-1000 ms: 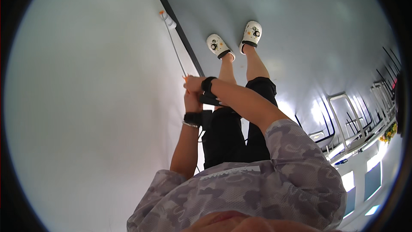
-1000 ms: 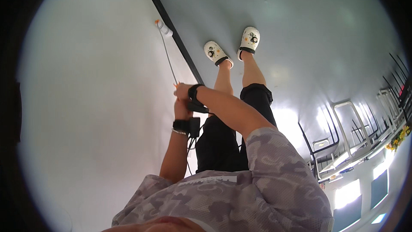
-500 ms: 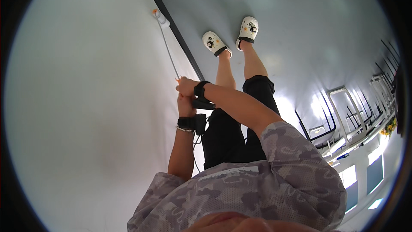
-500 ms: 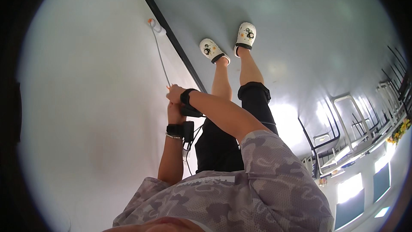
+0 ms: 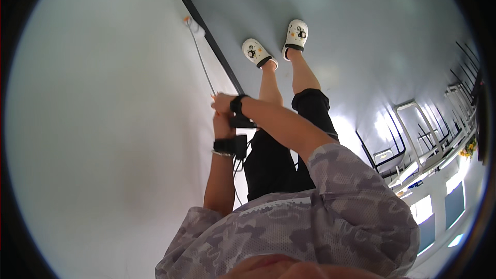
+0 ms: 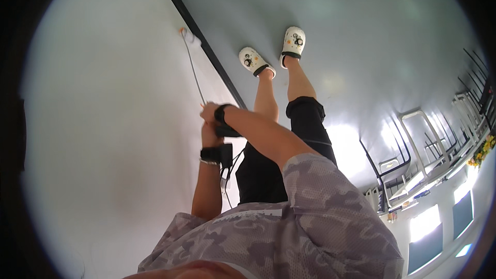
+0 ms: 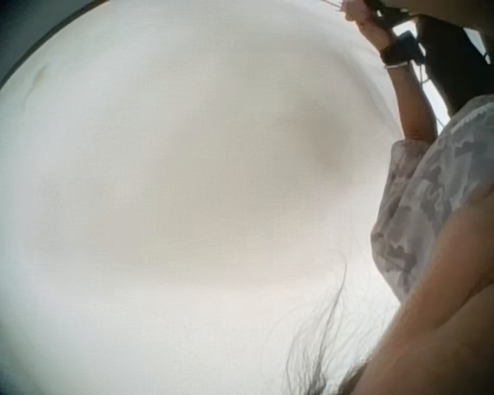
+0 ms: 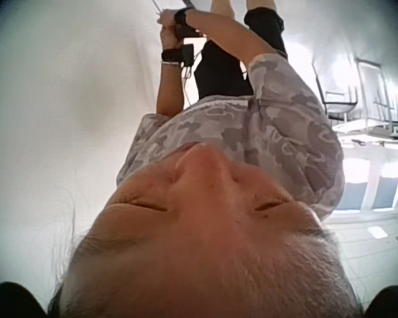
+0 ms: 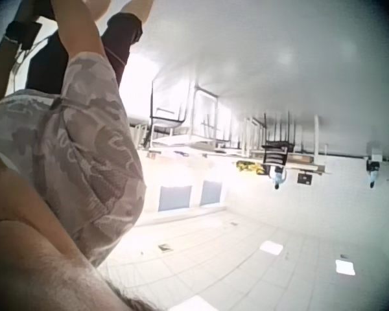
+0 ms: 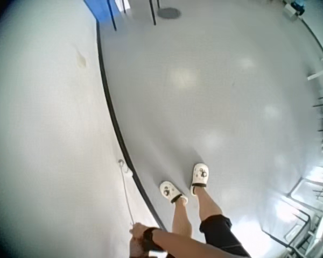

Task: Painting a white wall with a paint roller and a bucket.

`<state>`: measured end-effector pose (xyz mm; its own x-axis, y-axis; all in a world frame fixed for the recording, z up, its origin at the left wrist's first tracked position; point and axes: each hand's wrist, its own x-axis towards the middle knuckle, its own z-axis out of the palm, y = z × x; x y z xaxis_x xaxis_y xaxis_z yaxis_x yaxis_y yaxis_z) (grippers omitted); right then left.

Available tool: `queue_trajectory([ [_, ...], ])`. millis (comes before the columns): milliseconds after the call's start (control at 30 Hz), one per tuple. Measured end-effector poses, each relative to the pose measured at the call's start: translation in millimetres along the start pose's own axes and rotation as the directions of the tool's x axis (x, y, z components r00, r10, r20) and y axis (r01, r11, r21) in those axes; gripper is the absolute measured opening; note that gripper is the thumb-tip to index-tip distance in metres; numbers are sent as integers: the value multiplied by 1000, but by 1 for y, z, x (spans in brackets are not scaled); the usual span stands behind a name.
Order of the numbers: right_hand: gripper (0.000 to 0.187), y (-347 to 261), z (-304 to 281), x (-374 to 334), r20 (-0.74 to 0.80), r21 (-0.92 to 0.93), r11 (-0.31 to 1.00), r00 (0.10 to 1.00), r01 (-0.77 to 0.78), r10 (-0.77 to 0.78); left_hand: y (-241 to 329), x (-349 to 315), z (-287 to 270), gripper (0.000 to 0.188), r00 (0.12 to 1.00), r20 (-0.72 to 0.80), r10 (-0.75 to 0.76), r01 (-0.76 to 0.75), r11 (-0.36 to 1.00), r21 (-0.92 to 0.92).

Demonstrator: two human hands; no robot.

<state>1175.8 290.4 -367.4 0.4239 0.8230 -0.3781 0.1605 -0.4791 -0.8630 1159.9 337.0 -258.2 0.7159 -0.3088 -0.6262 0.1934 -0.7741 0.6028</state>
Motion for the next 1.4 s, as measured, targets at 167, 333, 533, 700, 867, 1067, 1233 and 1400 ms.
queue_trajectory([
  [167,23,-30,27,-26,26,296,952,996,75,-87,-17,-55,7,27,922,231,-309,298,951,84],
  [333,24,14,0,-3,-84,289,952,993,103,-82,-1,7,-19,30,990,137,28,-35,998,55],
  [533,24,-6,-36,-8,39,145,989,998,40,-46,-73,-10,8,27,939,96,-329,343,893,-290],
  [700,19,-28,13,-30,130,398,916,992,-56,4,-57,-46,12,16,840,158,-520,542,791,-282],
  [867,17,-18,-58,-11,-87,223,970,993,100,-83,-4,0,-39,10,994,89,-61,69,993,-91],
  [1067,23,-26,5,-11,101,229,973,993,36,-60,-3,-33,1,27,714,330,-618,493,109,-863],
  [1233,21,-31,-11,-30,40,330,943,997,54,-71,-32,-34,-15,23,738,339,-583,621,393,-678],
  [1400,23,-31,-78,-22,-8,340,938,997,-69,76,9,4,-39,24,871,234,-432,414,389,-823],
])
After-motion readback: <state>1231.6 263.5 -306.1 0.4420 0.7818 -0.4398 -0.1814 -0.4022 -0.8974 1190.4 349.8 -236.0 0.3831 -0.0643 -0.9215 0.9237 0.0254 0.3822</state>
